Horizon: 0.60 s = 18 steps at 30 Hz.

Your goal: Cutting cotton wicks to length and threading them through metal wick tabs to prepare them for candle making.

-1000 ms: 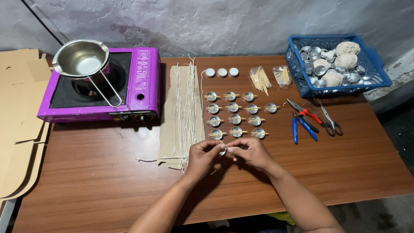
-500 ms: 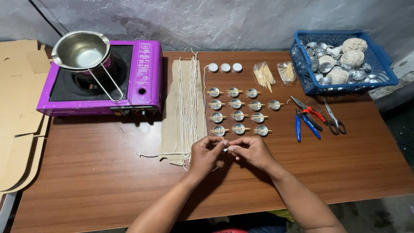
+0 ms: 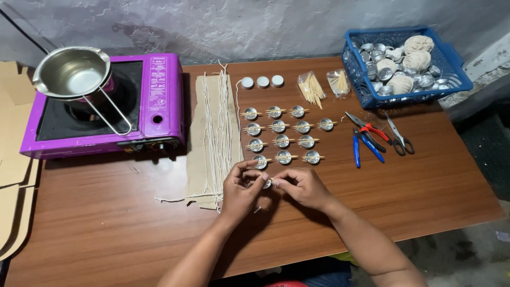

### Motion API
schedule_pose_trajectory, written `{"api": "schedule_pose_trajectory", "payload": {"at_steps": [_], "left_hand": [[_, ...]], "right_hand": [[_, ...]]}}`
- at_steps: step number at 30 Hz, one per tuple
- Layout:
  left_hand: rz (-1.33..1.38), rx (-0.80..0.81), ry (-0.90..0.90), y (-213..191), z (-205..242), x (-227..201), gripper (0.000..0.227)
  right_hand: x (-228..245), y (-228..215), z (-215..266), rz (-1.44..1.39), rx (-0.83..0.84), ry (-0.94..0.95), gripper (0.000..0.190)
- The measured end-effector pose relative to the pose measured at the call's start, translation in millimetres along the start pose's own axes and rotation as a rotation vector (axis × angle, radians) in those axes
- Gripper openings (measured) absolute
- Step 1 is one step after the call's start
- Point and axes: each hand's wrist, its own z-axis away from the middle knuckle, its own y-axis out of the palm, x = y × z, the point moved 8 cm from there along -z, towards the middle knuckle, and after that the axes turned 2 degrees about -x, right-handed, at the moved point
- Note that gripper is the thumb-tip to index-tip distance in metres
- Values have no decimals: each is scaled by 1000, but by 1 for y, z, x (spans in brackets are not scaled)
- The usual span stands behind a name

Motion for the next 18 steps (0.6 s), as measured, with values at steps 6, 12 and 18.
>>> {"api": "schedule_pose_trajectory", "payload": {"at_steps": [6,12,18], "left_hand": [[-984,221,986,23,22,-52,23],[-1207,191,1094,36,31,-60,16],[-1230,241,1059,30,28,-39,15]], "right_hand": [[7,9,13,511,-59,-516,11],[21,18,23,661,-52,-777,8],[24,19,24,659,-100,-824,10]]}}
